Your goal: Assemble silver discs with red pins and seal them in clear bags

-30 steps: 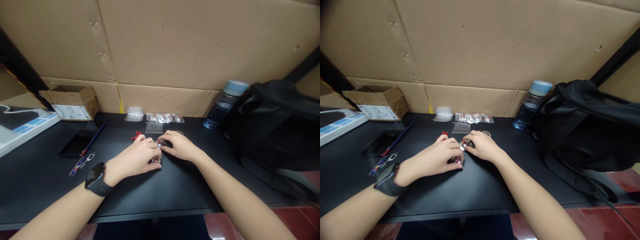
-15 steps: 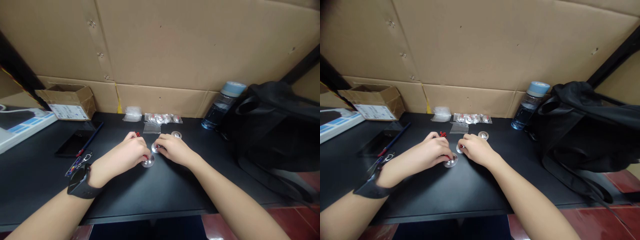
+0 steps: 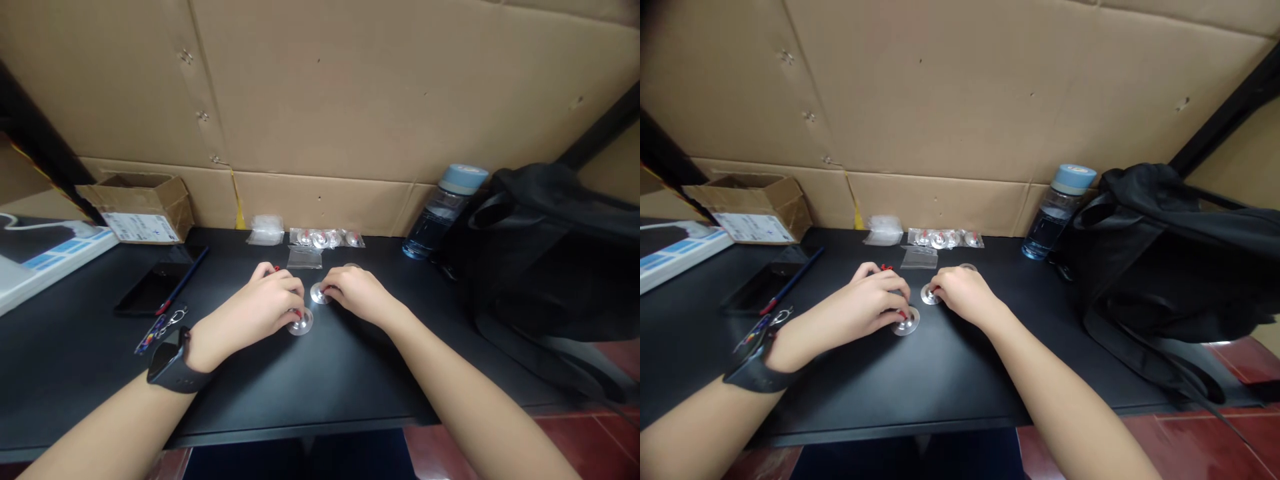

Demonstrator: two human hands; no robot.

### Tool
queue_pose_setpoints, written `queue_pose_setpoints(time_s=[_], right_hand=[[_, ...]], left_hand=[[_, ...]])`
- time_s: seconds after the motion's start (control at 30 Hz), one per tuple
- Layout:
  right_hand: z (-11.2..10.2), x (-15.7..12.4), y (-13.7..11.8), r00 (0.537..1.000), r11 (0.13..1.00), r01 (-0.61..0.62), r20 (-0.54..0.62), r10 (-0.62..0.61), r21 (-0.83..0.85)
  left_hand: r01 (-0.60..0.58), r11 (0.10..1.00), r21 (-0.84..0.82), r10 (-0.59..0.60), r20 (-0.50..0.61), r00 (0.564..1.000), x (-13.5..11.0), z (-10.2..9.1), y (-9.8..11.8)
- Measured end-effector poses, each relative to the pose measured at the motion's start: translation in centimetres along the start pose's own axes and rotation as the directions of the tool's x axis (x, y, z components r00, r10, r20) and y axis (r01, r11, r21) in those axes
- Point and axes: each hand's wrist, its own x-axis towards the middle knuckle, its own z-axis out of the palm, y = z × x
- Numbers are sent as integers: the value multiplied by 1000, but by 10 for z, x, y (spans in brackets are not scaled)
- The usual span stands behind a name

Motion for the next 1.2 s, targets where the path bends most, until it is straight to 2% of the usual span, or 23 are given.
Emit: queue_pose_setpoints(time_s=[0.23, 0.33, 0.4, 0.47, 0.57, 0.63, 0.77, 0.97, 1.1, 1.2], right_hand=[[4, 2, 10, 997, 997, -65, -35, 67, 52], [5, 2, 13, 998, 999, -35, -54, 37, 36], [5, 1, 12, 996, 996, 13, -91, -5, 90], [3, 2, 9, 985, 975, 79, -165, -45, 205], [0, 2, 2, 952, 906, 177, -300, -59, 384], [0, 2, -4, 934, 856, 193, -356, -11, 480], [5, 3, -16, 923, 754, 176, -372, 98, 633], [11, 4, -22, 890, 675, 236, -434, 138, 699], [13, 4, -22, 891, 647, 219, -420, 172, 730], [14, 4, -24, 902, 572, 213, -384, 196, 792]], left_hand=[[12, 999, 38, -12, 3, 1000, 0, -2, 7], [64, 996, 57, -60, -83, 995, 4, -5, 11], [146, 988, 45, -135, -193, 972, 7, -6, 11], [233, 972, 8, -221, -292, 931, 9, -7, 10], [324, 944, -70, -326, -366, 872, 10, -9, 6], [345, 930, -129, -368, -385, 846, 10, -10, 4], [322, 925, -203, -379, -404, 833, 11, -6, 2], [265, 920, -290, -379, -484, 789, 14, 10, 3], [219, 910, -352, -376, -476, 795, 17, 14, 5], [202, 909, -366, -369, -477, 797, 17, 13, 6]])
